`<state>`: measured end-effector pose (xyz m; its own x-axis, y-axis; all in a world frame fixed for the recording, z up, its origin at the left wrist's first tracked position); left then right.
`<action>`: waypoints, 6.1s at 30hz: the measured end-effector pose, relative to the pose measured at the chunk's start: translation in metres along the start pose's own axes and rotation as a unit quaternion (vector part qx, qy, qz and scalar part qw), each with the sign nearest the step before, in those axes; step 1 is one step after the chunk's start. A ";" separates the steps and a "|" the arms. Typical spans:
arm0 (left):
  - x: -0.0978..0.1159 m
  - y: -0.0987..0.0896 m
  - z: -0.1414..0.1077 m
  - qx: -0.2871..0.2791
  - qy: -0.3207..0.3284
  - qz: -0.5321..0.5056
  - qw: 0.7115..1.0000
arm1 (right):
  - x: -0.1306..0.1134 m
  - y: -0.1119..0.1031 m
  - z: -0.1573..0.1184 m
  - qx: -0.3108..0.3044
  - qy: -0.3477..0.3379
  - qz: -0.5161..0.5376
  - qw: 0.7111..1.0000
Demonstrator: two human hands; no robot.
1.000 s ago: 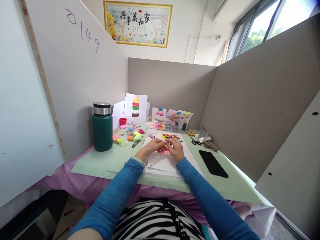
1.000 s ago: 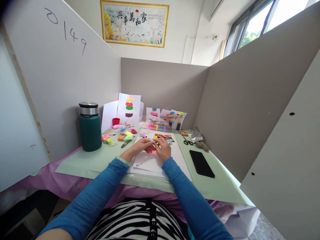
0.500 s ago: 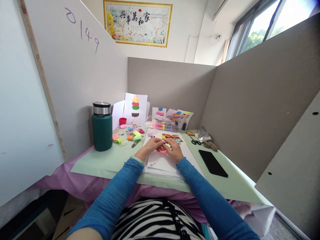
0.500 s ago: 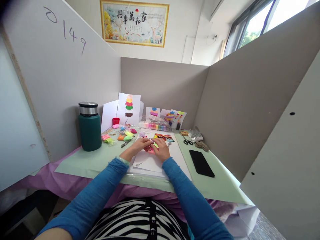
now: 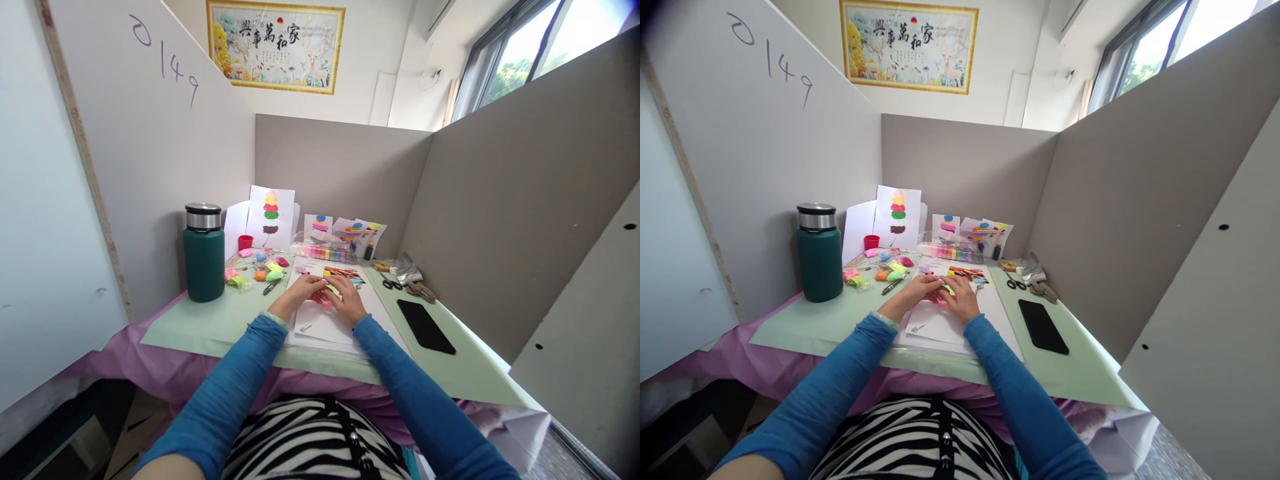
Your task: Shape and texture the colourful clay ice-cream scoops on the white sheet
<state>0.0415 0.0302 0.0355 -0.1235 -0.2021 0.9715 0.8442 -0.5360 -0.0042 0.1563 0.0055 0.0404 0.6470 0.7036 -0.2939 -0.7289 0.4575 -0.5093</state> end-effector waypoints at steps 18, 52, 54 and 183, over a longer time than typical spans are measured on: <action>-0.001 -0.003 0.000 0.016 -0.004 0.007 1.000 | -0.002 -0.003 0.000 0.006 0.009 -0.014 1.000; 0.002 -0.001 -0.002 0.014 -0.012 0.020 1.000 | -0.008 0.000 -0.001 -0.036 0.036 0.017 0.999; 0.002 -0.001 -0.002 0.012 -0.008 0.023 1.000 | -0.008 0.000 -0.001 -0.035 0.040 0.022 0.998; -0.001 0.008 -0.004 -0.012 -0.045 0.000 0.999 | -0.002 0.006 -0.003 -0.062 0.045 0.012 0.997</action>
<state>0.0457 0.0228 0.0330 -0.0757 -0.1289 0.9888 0.8315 -0.5555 -0.0088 0.1513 0.0053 0.0351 0.6514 0.6588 -0.3762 -0.7146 0.3664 -0.5959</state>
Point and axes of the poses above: each hand's wrist, its own z-axis towards the middle knuckle, its own y-axis out of the palm, x = y × z, the point moved 7 cm from there along z, towards the middle knuckle, and after that the axes turned 4 degrees about y, right-handed, at the moved point
